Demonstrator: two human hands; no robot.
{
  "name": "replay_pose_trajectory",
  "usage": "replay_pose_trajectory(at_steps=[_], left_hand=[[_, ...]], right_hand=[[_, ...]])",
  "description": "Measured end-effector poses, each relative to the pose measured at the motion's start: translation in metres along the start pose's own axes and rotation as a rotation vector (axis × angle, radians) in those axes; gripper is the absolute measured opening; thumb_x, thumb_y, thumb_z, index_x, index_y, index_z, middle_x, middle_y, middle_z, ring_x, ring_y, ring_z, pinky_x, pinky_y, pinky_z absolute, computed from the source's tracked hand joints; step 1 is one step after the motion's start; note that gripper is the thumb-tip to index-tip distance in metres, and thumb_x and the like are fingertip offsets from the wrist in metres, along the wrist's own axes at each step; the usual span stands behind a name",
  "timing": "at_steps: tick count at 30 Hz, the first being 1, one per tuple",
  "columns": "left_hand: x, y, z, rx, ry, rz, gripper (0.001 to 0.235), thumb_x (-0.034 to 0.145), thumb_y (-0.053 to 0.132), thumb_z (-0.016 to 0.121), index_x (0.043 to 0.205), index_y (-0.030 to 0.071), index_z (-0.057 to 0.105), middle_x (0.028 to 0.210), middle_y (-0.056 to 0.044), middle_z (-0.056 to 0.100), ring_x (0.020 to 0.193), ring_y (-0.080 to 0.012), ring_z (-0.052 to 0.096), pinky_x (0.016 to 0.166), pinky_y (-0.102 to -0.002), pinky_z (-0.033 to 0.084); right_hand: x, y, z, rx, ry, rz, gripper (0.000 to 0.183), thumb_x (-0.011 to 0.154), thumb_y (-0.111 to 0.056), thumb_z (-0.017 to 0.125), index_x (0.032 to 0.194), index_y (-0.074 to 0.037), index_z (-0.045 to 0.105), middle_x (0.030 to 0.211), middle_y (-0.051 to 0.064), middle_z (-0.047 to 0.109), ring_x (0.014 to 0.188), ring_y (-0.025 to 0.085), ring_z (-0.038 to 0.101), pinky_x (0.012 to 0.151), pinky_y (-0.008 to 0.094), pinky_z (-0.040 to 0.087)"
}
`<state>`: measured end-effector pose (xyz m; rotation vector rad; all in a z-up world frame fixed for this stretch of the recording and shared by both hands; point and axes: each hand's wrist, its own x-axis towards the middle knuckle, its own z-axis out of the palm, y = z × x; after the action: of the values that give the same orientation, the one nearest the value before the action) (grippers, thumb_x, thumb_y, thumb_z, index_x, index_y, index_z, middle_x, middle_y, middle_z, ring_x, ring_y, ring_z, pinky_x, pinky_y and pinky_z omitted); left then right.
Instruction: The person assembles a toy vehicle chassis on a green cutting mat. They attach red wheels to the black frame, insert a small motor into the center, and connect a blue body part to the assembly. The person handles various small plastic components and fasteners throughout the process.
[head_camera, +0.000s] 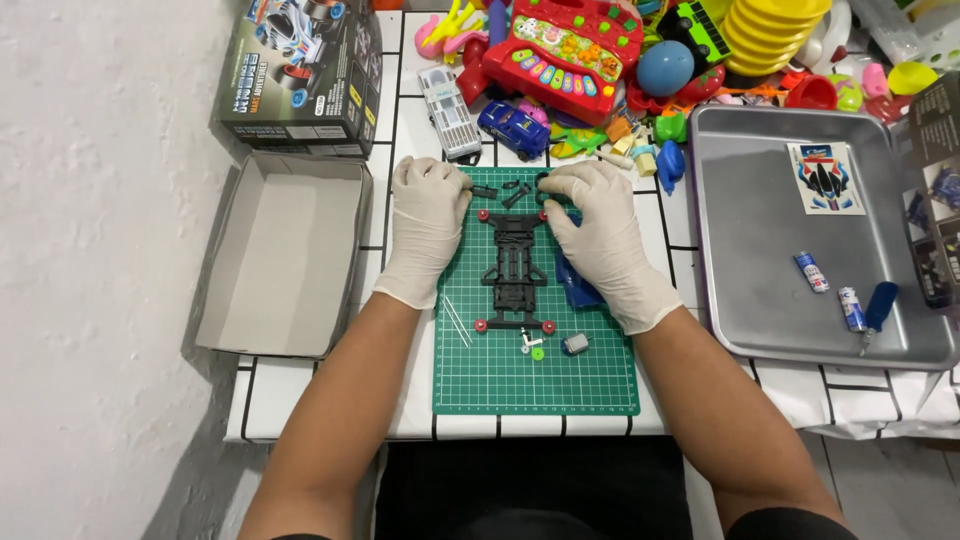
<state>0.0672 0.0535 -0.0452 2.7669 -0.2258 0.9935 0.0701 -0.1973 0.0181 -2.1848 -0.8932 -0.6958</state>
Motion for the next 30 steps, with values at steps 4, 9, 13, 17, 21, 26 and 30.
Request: replay_pose_trajectory(at_steps=[4,9,13,17,21,26,30], left_hand=[[0.003,0.003,-0.008,-0.023,0.024,0.016,0.014,0.089,0.028,0.078,0.097,0.025,0.067,0.09,0.007,0.062,0.114,-0.0173,0.052,0.116,-0.048,0.026],[0.013,0.029,-0.051,-0.18,0.093,0.027,0.009,0.095,0.022,0.076,0.098,0.019,0.068,0.1,0.004,0.067,0.122,-0.017,0.053,0.123,-0.046,0.018],[0.011,0.038,-0.06,-0.266,0.126,0.117,0.01,0.095,0.019,0.077,0.102,0.019,0.07,0.093,0.001,0.069,0.11,-0.0177,0.059,0.121,-0.045,0.023],[0.006,0.044,-0.065,-0.46,0.083,0.096,0.018,0.097,0.021,0.075,0.113,0.019,0.07,0.094,0.004,0.07,0.107,-0.0142,0.061,0.12,-0.044,0.027],[-0.001,0.046,-0.065,-0.731,0.011,-0.046,0.034,0.097,0.023,0.076,0.131,0.022,0.067,0.094,0.01,0.073,0.104,-0.0106,0.063,0.122,-0.039,0.028],[0.001,0.048,-0.071,-0.786,0.007,-0.073,0.015,0.097,0.014,0.073,0.11,0.02,0.074,0.09,0.005,0.073,0.093,-0.0163,0.064,0.11,-0.039,0.041],[0.003,0.047,-0.073,-0.888,-0.039,-0.076,0.01,0.095,0.012,0.074,0.103,0.018,0.076,0.086,0.002,0.073,0.085,-0.0192,0.065,0.097,-0.038,0.049]], right_hand=[[0.001,-0.006,-0.002,0.028,-0.025,0.011,0.028,0.087,-0.003,0.078,0.11,-0.018,0.075,0.109,0.003,0.071,0.112,0.028,0.063,0.101,0.044,0.047],[0.003,-0.013,0.004,0.11,-0.054,-0.032,0.04,0.085,-0.003,0.079,0.122,-0.016,0.07,0.121,0.009,0.067,0.119,0.034,0.061,0.102,0.049,0.048],[0.008,-0.033,-0.001,0.142,-0.055,-0.028,0.042,0.087,0.002,0.078,0.125,-0.011,0.067,0.122,0.012,0.065,0.117,0.036,0.062,0.102,0.05,0.049],[0.003,-0.029,0.0,0.193,-0.012,0.056,0.028,0.092,0.001,0.077,0.116,-0.013,0.072,0.108,0.006,0.068,0.105,0.03,0.066,0.097,0.044,0.052],[-0.001,-0.024,-0.002,0.314,-0.037,0.249,0.021,0.094,0.0,0.077,0.109,-0.015,0.075,0.098,0.001,0.072,0.098,0.022,0.071,0.094,0.037,0.054],[0.004,-0.03,-0.01,0.336,-0.098,0.24,0.028,0.092,0.0,0.08,0.117,-0.012,0.076,0.095,0.006,0.072,0.095,0.025,0.071,0.092,0.041,0.055],[0.004,-0.028,-0.014,0.28,-0.178,0.249,0.027,0.09,-0.003,0.083,0.115,-0.013,0.078,0.093,0.008,0.072,0.093,0.027,0.071,0.09,0.042,0.056]])
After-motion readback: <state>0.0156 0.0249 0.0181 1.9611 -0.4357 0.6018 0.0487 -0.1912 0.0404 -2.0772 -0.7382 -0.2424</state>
